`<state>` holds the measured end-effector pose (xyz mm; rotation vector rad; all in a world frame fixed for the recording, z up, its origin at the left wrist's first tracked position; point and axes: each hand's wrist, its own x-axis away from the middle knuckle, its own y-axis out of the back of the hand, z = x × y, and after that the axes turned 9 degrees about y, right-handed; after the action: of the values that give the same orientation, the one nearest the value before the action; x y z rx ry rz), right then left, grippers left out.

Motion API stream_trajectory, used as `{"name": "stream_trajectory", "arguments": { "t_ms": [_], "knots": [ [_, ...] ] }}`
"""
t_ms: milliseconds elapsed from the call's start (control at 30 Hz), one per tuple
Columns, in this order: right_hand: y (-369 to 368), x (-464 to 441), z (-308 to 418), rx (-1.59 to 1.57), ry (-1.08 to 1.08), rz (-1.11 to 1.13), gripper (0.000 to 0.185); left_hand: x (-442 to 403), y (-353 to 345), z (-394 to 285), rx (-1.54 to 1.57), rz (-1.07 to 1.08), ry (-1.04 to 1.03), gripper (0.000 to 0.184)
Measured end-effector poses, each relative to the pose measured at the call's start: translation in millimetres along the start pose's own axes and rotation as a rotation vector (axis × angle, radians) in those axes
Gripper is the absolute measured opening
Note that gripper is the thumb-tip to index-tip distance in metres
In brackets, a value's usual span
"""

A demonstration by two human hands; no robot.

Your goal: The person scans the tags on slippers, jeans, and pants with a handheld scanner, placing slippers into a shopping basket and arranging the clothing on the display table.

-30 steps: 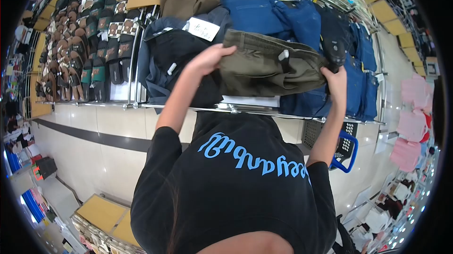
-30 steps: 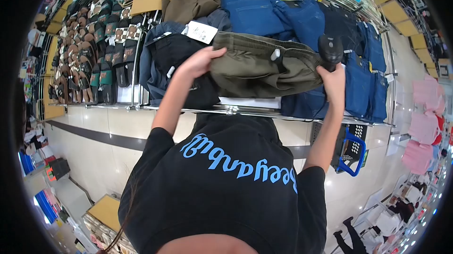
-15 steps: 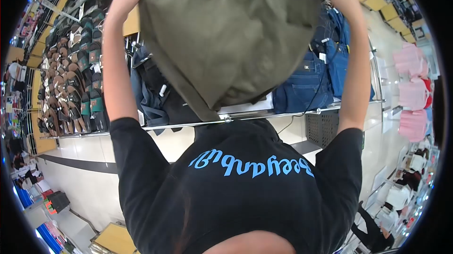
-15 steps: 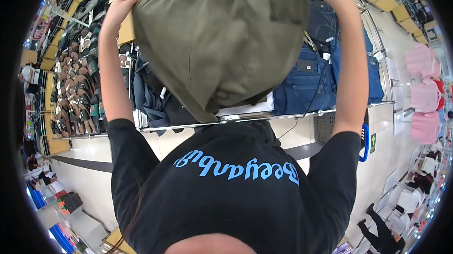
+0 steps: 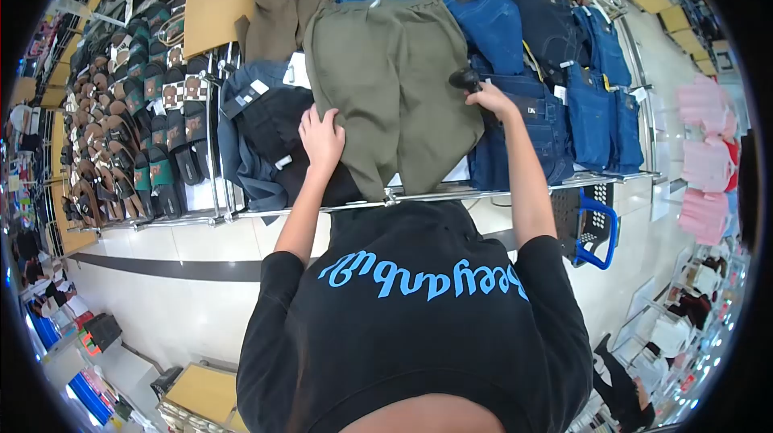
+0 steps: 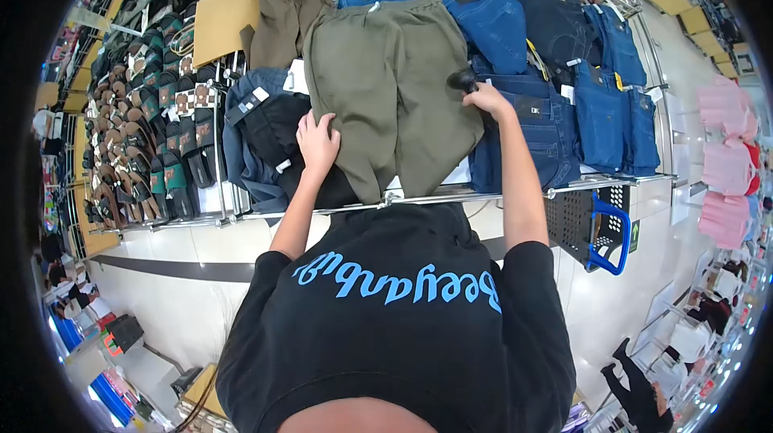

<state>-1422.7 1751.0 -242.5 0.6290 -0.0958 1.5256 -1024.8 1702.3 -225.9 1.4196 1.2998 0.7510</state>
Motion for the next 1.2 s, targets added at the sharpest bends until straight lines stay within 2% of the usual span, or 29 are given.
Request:
{"name": "stream_trajectory", "arguments": {
  "t_ms": [67, 167, 233, 300, 367, 433, 467, 533, 600, 700, 733, 767, 833, 867, 900, 967, 1033, 1100, 1200],
  "knots": [
    [-15.1, 4.8, -16.3, -0.071, 0.024, -0.092, 0.039, -0.4, 20.6, -13.7, 0.03, 0.199, 0.168, 0.031],
    [-29.5, 6.5, -23.1, -0.174, 0.064, -0.221, 0.04, -11.8, 11.2, 9.1, 0.3, 0.078, 0.179, 0.023],
    [-33.3, 5.2, -26.7, -0.121, 0.114, -0.24, 0.041, -22.5, 10.8, 25.2, 0.712, -0.033, 0.325, 0.019],
    [-33.7, 14.4, -18.6, -0.236, 0.023, -0.152, 0.045, -32.2, -1.0, 66.1, 1.135, 0.091, 0.666, 0.016],
    [-34.6, 17.4, -19.7, -0.333, -0.07, -0.087, 0.047, -38.7, 3.2, 91.0, 1.344, 0.065, 0.735, 0.016],
    [-38.9, 19.5, -20.5, -0.303, -0.052, -0.094, 0.045, -43.7, 20.3, 103.7, 1.514, 0.228, 0.885, 0.018],
    [-42.7, 17.7, -26.4, -0.29, -0.045, -0.12, 0.045, -47.3, 21.1, 111.7, 1.572, 0.299, 0.872, 0.022],
    [-49.9, 11.2, -37.0, -0.315, -0.05, -0.205, 0.039, -49.5, 18.0, 123.5, 1.549, 0.414, 0.899, 0.023],
    [-45.6, 12.7, -33.3, -0.308, -0.117, -0.138, 0.037, -53.2, 21.1, 124.6, 1.484, 0.518, 0.898, 0.027],
    [-39.9, 28.6, -18.2, -0.449, -0.181, -0.068, 0.034, -51.7, 31.4, 93.9, 1.297, 0.465, 0.865, 0.026],
    [-39.9, 37.0, -13.2, -0.52, -0.197, -0.051, 0.033, -46.1, 26.2, 87.8, 1.184, 0.369, 0.754, 0.032],
    [-40.9, 44.1, -13.1, -0.532, -0.169, -0.026, 0.033, -40.3, 20.0, 81.2, 0.947, 0.248, 0.663, 0.044],
    [-41.8, 59.6, -14.7, -0.551, -0.114, 0.023, 0.034, -25.1, 50.3, 32.8, 0.487, 0.079, 0.575, 0.055],
    [-42.3, 68.0, -13.1, -0.571, -0.094, 0.062, 0.033, -15.0, 50.1, 24.9, 0.245, -0.023, 0.432, 0.064],
    [-42.9, 74.9, -13.0, -0.589, -0.09, 0.115, 0.033, -6.0, 57.8, 9.3, 0.104, -0.056, 0.393, 0.069],
    [-44.1, 88.4, -14.6, -0.63, -0.087, 0.22, 0.033, 13.4, 58.4, -7.3, 0.088, -0.075, 0.397, 0.071],
    [-51.5, 96.3, -15.0, -0.595, -0.03, 0.336, 0.035, 34.4, 50.0, -16.1, 0.317, 0.036, 0.539, 0.065],
    [-60.5, 99.4, -22.0, -0.547, -0.088, 0.384, 0.037, 51.2, 39.9, -6.9, 0.482, 0.269, 0.658, 0.055],
    [-62.2, 98.6, -21.2, -0.526, -0.113, 0.368, 0.036, 66.2, 25.2, 23.0, 0.484, 0.47, 0.51, 0.041]
  ]
}}
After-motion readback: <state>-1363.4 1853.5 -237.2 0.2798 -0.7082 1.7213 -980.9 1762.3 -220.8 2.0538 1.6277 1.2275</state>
